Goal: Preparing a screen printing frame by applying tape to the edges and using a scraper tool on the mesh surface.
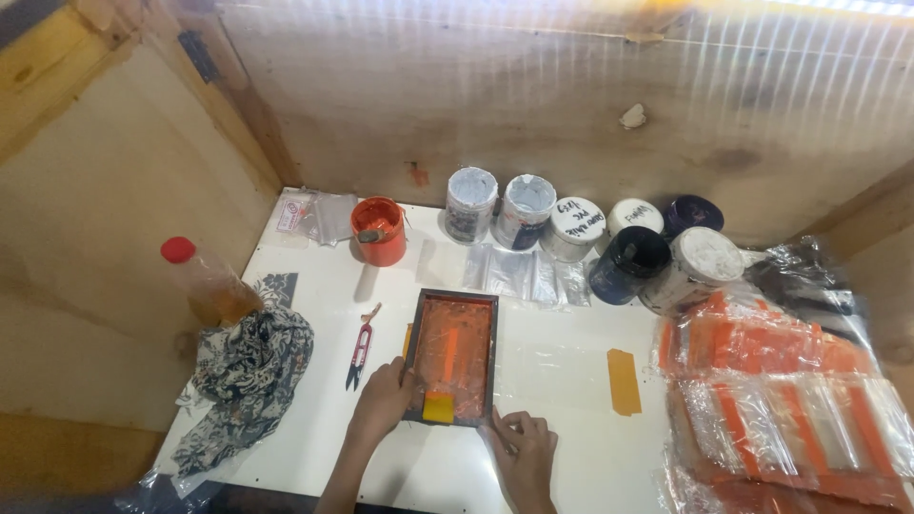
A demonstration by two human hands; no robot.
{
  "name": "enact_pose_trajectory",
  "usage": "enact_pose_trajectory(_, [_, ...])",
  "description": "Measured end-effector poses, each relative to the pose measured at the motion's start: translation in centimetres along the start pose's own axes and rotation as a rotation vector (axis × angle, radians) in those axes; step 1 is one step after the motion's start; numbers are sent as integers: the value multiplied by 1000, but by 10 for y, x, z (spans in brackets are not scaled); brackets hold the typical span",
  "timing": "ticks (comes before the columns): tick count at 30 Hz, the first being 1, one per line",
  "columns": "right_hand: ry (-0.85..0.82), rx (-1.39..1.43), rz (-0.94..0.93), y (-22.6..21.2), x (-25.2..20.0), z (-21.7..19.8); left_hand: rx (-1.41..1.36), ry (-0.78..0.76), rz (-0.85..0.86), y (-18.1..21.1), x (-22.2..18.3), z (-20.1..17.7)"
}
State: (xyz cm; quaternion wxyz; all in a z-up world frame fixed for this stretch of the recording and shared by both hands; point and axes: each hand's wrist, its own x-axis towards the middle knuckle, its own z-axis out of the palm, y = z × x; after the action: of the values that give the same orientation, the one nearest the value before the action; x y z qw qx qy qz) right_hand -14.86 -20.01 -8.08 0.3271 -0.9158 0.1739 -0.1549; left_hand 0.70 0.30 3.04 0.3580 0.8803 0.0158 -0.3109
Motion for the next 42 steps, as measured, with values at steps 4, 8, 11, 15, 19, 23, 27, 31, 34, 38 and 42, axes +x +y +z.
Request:
enact_pose_trajectory(4, [-30, 20, 26, -3, -1, -3, -52, -53, -58, 1, -1, -14])
enact_pose_trajectory(8, [-94, -10, 44, -1, 3, -6, 137, -83, -10, -9, 7, -30])
enact_pose_trajectory(11, [-48, -4, -100, -16, 11, -9, 332, -138, 170, -24, 26, -32])
enact_pose_trajectory(15, [1, -11, -445, -55, 29, -11, 708, -187, 351, -4, 30, -34])
enact_pose_trajectory(19, [-100, -87, -515, -61, 38, 9, 953, -160, 365, -2, 46, -20])
enact_pose_trajectory(23, [-183, -204, -540, -62, 49, 16, 1141, -152, 382, -6, 59, -11])
enact_pose_trajectory(27, [-268, -293, -525, -81, 67, 3, 1172, -203, 318, 6, 53, -15])
enact_pose_trajectory(31, [-326, -371, -519, -111, 95, -11, 1079, -189, 331, 8, 43, -20])
enact_pose_trajectory(34, [-678, -400, -311, -135, 120, -29, 1088, -129, 326, 25, 16, -31])
enact_pose_trajectory(38, [-543, -459, -409, -107, 158, -5, 1026, -94, 311, 28, 11, -32])
enact_pose_trajectory(42, [-184, -503, -488, -91, 178, 16, 1012, -4, 327, 23, 10, -27])
